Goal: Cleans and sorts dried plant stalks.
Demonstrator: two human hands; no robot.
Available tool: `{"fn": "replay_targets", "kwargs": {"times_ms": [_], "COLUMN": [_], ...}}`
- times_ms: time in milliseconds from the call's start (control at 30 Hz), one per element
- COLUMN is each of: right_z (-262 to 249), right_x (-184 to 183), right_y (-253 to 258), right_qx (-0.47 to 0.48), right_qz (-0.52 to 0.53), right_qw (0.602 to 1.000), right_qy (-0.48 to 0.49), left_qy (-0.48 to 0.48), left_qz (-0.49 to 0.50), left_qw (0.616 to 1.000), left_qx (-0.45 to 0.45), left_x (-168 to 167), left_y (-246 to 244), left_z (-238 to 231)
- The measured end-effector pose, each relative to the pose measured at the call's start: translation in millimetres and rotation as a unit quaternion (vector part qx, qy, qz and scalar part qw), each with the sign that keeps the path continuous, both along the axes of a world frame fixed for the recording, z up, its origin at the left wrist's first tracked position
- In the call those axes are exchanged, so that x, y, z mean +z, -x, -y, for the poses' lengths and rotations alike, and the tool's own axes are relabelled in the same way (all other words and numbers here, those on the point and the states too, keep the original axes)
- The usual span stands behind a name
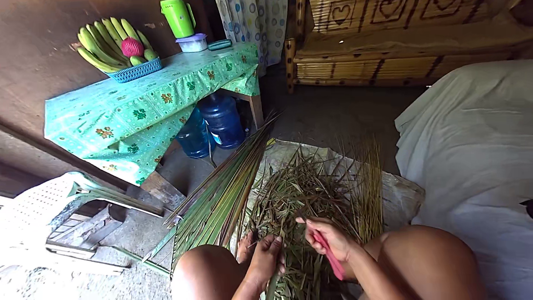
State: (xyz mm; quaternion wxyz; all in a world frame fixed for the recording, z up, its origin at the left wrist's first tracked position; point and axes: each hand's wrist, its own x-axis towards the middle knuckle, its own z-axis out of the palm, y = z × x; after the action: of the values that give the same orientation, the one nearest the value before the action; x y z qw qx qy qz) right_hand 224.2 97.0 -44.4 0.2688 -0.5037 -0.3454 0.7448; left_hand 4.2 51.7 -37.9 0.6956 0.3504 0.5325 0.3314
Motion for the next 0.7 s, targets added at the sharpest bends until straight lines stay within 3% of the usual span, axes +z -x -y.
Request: {"fn": "replay_targets", "kwargs": {"times_ms": [133,367,433,533,633,700], "right_z": [12,-8,-7,11,24,24], "right_x": [1,4,4,3,-6,-13], "right_y": [14,2,-1,8,19,20], "right_qx": [0.086,-0.014,-0.017,0.082,0.173,0.162], "right_qz": [-0.087,-0.093,-0.054,0.074,0.152,0.190], "right_qw": [0.993,0.993,0.991,0.961,0.908,0.887], "right_qy": [-0.007,-0.066,-0.122,-0.254,-0.351,-0.388], "left_qy": [-0.010,-0.028,-0.031,-0.023,-0.020,-0.017], "left_qz": [0.033,-0.005,-0.020,-0.034,-0.033,-0.029], "left_qw": [0.999,0.994,0.997,0.999,0.999,0.999], "left_qx": [-0.031,-0.108,-0.068,0.018,0.030,0.022], "left_x": [-1,15,17,13,10,8], "left_y": [-8,7,8,5,3,2], "left_z": [1,30,37,35,32,33]}}
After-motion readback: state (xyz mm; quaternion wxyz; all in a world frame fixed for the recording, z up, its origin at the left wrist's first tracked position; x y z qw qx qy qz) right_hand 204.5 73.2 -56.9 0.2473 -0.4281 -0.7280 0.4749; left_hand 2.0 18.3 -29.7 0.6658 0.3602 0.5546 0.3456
